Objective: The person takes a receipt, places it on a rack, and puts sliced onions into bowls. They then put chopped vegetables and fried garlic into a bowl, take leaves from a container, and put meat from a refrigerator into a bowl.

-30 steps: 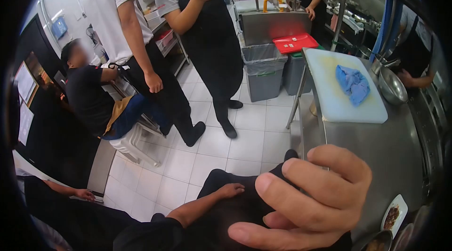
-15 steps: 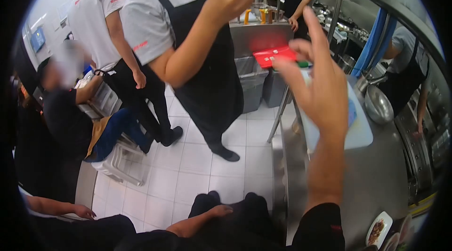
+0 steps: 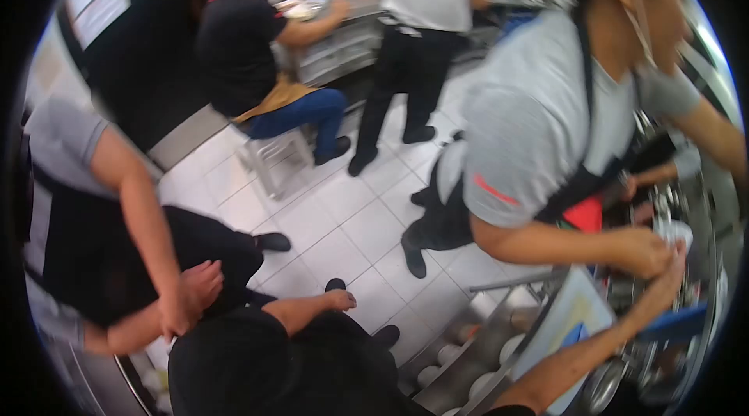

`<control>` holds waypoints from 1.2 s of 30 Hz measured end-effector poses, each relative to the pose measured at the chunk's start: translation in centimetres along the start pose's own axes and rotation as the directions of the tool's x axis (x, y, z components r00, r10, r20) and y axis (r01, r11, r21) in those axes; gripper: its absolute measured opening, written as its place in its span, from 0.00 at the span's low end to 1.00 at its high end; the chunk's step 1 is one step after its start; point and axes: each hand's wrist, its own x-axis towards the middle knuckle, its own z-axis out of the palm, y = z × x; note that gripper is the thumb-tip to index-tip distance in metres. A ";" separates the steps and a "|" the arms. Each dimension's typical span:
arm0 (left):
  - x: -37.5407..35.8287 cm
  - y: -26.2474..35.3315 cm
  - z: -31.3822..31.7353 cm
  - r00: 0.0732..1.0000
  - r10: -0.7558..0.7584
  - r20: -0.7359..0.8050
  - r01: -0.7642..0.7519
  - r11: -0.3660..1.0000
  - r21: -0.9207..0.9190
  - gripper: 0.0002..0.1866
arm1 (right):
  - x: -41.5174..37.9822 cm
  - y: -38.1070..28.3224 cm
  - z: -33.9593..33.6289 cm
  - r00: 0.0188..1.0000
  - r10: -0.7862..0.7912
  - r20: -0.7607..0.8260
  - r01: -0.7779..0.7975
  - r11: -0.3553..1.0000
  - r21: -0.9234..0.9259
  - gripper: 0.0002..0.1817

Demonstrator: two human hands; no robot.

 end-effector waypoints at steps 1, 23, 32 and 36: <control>-0.3 -0.8 -0.7 0.999 -0.022 -0.026 0.022 1.000 0.007 0.22 | 1.1 0.8 -0.2 1.000 -0.022 0.008 0.022 0.996 -0.086 0.27; -1.9 -9.9 -14.6 0.999 -0.047 0.023 0.049 0.992 -0.118 0.18 | -8.5 -18.2 6.6 0.734 -0.502 -0.457 0.548 0.836 -0.038 0.17; -5.2 8.3 -28.5 0.946 0.215 -0.243 -0.324 0.652 -0.686 0.27 | -13.1 -26.3 30.7 0.911 -0.052 0.409 -0.166 0.861 0.480 0.28; -10.0 16.8 -35.1 0.875 0.388 -0.291 -0.471 0.534 -0.702 0.32 | -12.7 -25.0 35.9 0.872 0.047 0.487 -0.294 0.846 0.446 0.28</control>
